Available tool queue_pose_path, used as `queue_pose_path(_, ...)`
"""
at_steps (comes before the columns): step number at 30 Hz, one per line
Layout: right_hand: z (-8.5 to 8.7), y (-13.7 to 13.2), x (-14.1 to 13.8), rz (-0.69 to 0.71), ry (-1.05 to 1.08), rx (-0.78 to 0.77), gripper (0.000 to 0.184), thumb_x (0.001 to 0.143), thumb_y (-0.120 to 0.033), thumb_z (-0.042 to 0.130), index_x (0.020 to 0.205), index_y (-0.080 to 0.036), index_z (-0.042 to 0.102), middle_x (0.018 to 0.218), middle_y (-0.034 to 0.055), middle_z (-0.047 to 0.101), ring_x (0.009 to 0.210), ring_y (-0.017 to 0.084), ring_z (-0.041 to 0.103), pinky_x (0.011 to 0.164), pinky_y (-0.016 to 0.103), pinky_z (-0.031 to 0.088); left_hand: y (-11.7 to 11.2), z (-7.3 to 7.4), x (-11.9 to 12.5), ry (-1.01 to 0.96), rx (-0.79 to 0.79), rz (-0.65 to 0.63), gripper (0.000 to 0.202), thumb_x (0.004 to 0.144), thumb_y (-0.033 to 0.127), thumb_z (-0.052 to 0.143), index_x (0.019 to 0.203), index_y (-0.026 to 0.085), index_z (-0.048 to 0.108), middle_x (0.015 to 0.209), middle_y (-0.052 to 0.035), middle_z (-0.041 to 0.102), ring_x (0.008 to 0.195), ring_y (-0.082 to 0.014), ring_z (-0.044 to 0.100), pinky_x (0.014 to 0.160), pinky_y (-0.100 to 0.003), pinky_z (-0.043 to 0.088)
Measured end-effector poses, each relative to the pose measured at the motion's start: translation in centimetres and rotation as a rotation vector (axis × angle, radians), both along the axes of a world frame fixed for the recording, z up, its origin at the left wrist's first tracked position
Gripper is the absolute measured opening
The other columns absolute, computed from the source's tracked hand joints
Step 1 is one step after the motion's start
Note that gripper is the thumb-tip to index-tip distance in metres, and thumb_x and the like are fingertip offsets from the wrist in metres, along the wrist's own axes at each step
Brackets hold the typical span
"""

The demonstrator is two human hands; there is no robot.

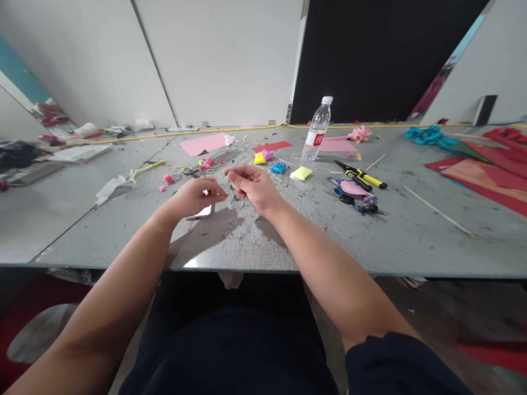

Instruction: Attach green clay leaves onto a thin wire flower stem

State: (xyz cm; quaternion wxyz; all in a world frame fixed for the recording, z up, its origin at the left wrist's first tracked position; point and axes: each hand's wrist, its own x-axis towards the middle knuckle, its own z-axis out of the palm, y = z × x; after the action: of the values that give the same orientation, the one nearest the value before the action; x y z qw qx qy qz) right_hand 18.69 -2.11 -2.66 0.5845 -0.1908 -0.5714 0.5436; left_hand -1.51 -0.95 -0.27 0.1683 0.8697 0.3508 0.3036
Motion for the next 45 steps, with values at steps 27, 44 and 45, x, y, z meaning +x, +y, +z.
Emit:
queue_pose_path(27,-0.8,-0.1,-2.0,-0.351,-0.026,-0.054,0.029,0.078,-0.046,0.08,0.088,-0.021,0.072,0.074,-0.0012,0.067,0.057,0.009,0.054,0.048,0.024,0.041,-1.0,-1.5,3.8,-1.165,-0.902,-0.093,0.009,0.087,0.013,0.078,0.08,0.013,0.073,0.07,-0.0003,0.066,0.06,-0.0052,0.059,0.056,-0.016,0.045)
queue_pose_path(44,-0.8,-0.7,-2.2,-0.391,-0.094,-0.005,0.032,0.079,-0.05,0.078,0.093,-0.022,0.076,0.078,0.0008,0.07,0.06,0.01,0.056,0.05,0.025,0.044,-1.0,-1.8,3.7,-1.181,-0.919,-0.156,0.011,0.086,0.015,0.079,0.078,0.014,0.072,0.069,0.0001,0.064,0.061,-0.0064,0.06,0.058,-0.017,0.047)
queue_pose_path(45,-0.8,-0.7,-2.2,-0.39,-0.092,-0.005,0.032,0.079,-0.05,0.078,0.094,-0.022,0.076,0.078,0.0008,0.07,0.06,0.01,0.056,0.049,0.025,0.043,-1.0,-1.8,3.8,-1.187,-0.91,-0.158,0.011,0.086,0.015,0.08,0.079,0.014,0.072,0.068,0.0003,0.064,0.061,-0.0065,0.06,0.058,-0.017,0.047)
